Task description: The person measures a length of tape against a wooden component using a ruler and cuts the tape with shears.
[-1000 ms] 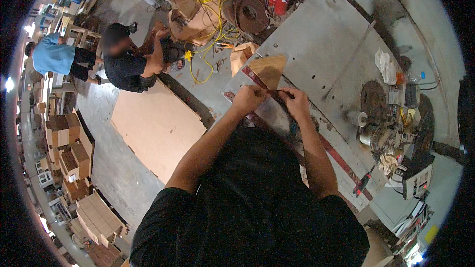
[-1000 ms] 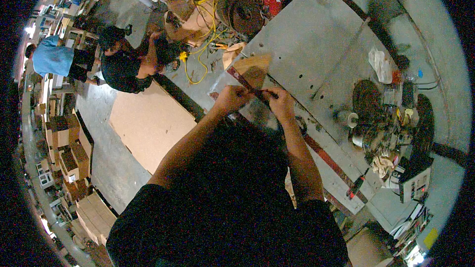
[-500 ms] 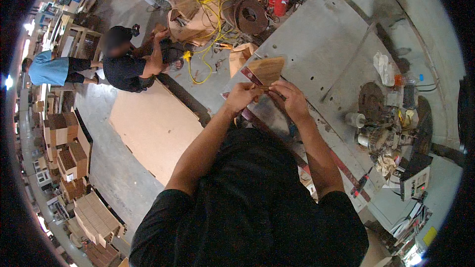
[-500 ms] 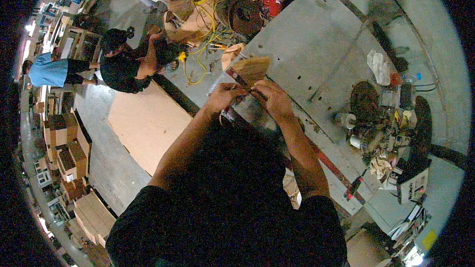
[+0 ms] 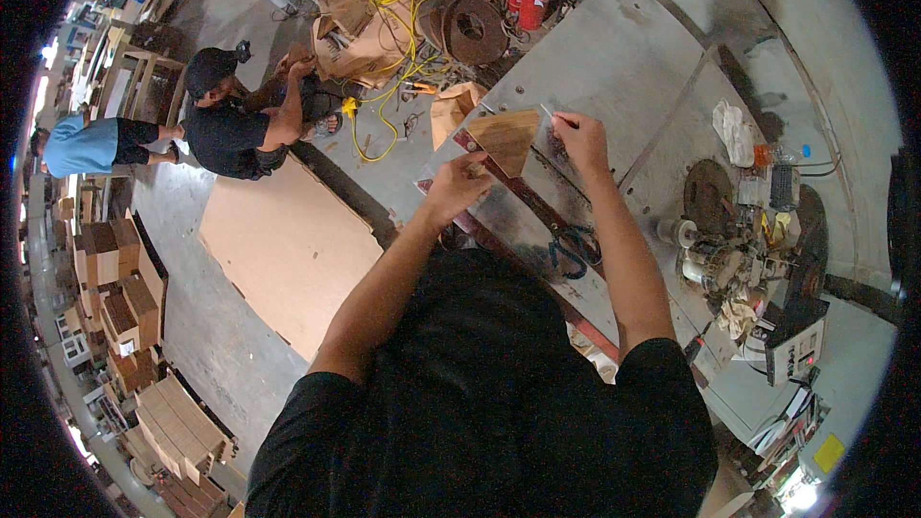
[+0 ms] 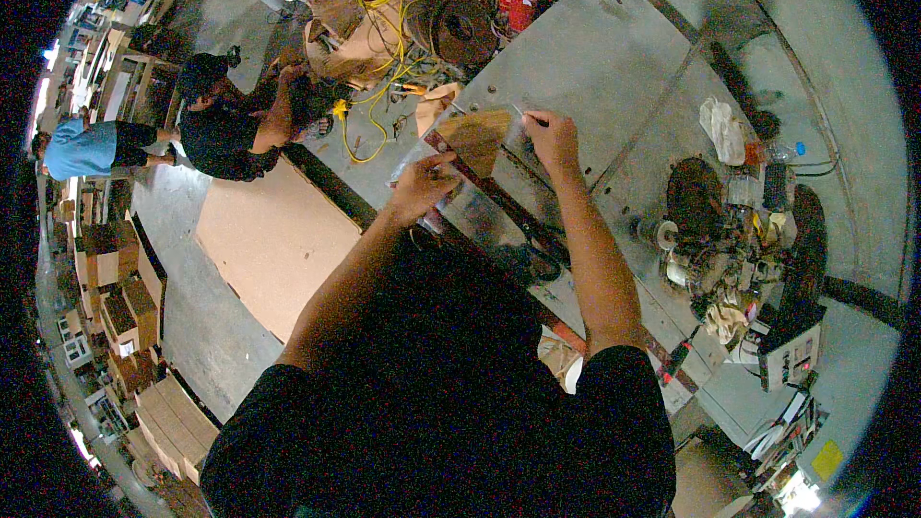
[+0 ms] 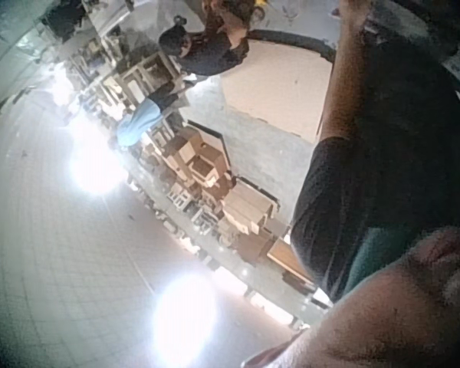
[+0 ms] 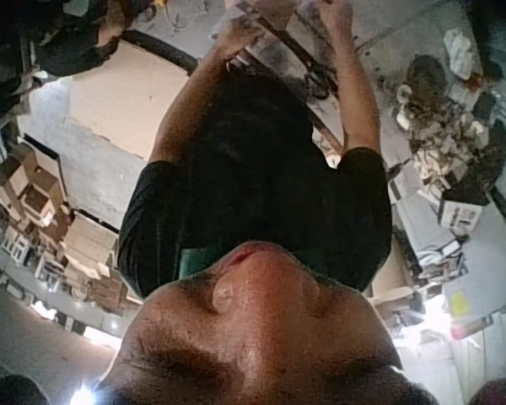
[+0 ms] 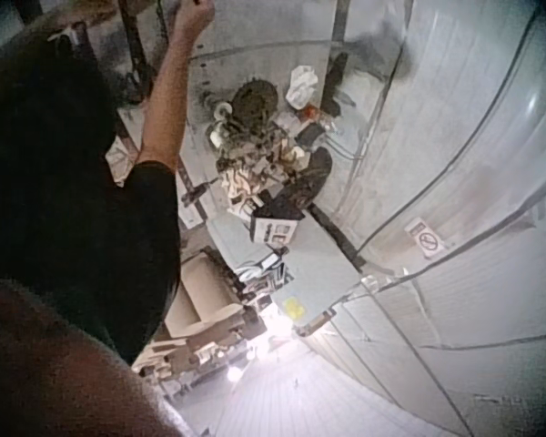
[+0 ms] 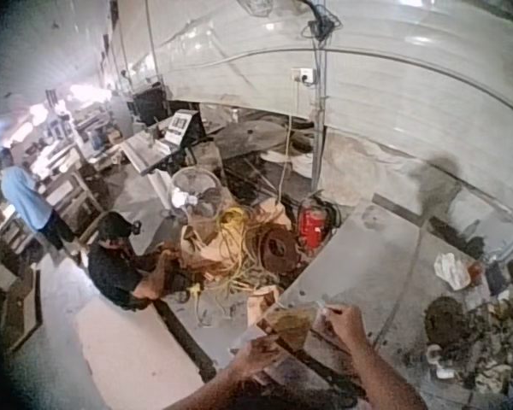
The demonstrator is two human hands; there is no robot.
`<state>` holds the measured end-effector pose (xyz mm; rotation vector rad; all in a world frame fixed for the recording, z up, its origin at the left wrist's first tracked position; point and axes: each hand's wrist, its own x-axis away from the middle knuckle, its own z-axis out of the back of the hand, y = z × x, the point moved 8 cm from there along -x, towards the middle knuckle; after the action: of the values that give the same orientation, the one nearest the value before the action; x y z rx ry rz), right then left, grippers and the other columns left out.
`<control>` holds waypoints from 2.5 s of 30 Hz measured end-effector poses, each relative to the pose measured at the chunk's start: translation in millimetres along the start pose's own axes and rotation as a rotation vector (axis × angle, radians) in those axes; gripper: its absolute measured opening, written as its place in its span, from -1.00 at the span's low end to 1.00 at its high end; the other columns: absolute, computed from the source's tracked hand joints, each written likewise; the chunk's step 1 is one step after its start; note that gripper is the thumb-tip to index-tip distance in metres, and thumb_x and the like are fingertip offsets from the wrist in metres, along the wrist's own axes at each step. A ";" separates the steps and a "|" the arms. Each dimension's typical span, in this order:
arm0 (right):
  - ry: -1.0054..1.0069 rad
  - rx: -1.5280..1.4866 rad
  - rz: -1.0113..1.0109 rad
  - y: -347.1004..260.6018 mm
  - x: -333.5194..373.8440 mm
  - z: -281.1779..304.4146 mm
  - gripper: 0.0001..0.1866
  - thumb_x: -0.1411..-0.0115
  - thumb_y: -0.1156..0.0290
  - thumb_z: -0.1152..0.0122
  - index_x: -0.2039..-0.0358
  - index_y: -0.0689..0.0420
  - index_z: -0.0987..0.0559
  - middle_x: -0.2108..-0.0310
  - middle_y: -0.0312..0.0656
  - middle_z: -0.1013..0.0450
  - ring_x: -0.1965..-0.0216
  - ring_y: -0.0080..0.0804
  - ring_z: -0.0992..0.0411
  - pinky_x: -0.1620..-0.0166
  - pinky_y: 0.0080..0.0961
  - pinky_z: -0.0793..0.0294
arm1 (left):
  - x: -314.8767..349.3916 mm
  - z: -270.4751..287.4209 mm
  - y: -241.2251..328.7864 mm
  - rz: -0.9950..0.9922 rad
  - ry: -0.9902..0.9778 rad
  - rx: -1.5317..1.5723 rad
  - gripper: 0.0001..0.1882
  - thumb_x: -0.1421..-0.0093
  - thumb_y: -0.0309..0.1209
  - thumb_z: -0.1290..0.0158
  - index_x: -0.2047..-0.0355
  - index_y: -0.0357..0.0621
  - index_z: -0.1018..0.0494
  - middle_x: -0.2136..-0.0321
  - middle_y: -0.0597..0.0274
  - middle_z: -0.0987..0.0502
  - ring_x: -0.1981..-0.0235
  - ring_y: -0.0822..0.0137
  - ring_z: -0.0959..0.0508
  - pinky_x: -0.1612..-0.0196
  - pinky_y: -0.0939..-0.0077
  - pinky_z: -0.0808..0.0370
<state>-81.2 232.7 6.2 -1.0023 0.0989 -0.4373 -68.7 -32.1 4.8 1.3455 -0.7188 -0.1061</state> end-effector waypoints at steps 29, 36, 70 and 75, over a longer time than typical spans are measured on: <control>0.174 0.231 0.098 -7.7 11.4 -8.5 -0.76 -0.14 0.27 -0.33 0.30 0.18 -0.70 0.25 -0.02 -0.61 0.23 -0.01 -0.57 0.12 -0.22 -0.53 | -4.7 -20.3 12.0 -0.043 -0.094 -0.305 -0.72 -0.19 -0.28 -0.14 0.42 -0.29 -0.43 0.67 0.28 -0.38 0.60 0.44 -0.39 0.48 0.40 -0.41; 0.081 0.244 0.154 -9.6 8.9 -11.2 -0.76 -0.24 0.30 -0.24 0.21 0.19 -0.68 0.22 -0.06 -0.59 0.20 -0.10 -0.55 0.11 -0.29 -0.52 | -9.5 -20.5 1.4 -0.047 -0.094 -0.218 -0.70 -0.18 -0.30 -0.15 0.53 -0.22 -0.33 0.68 0.33 -0.31 0.62 0.47 -0.34 0.52 0.41 -0.35; 0.246 0.133 0.080 0.1 17.4 2.8 -0.81 -0.06 0.37 -0.36 0.37 0.19 -0.59 0.36 -0.08 -0.59 0.31 -0.13 -0.57 0.19 -0.28 -0.51 | 41.5 77.6 -32.0 0.106 0.323 -0.544 -0.65 -0.14 -0.16 -0.24 0.12 -0.06 -0.61 0.29 0.10 -0.68 0.25 0.10 -0.68 0.21 0.27 -0.57; 0.192 0.102 0.161 -13.7 58.4 -16.7 -0.82 -0.07 0.38 -0.36 0.37 0.19 -0.58 0.36 -0.08 -0.59 0.32 -0.16 -0.56 0.19 -0.28 -0.50 | 36.6 43.8 -26.8 0.041 0.219 -0.723 -0.63 -0.14 -0.10 -0.23 0.06 0.13 -0.57 0.26 0.19 -0.67 0.20 0.11 -0.66 0.13 0.23 -0.58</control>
<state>-37.0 189.8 15.4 -0.8436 0.3250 -0.3865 -54.3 -93.2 -2.5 0.6365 -0.4534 -0.1642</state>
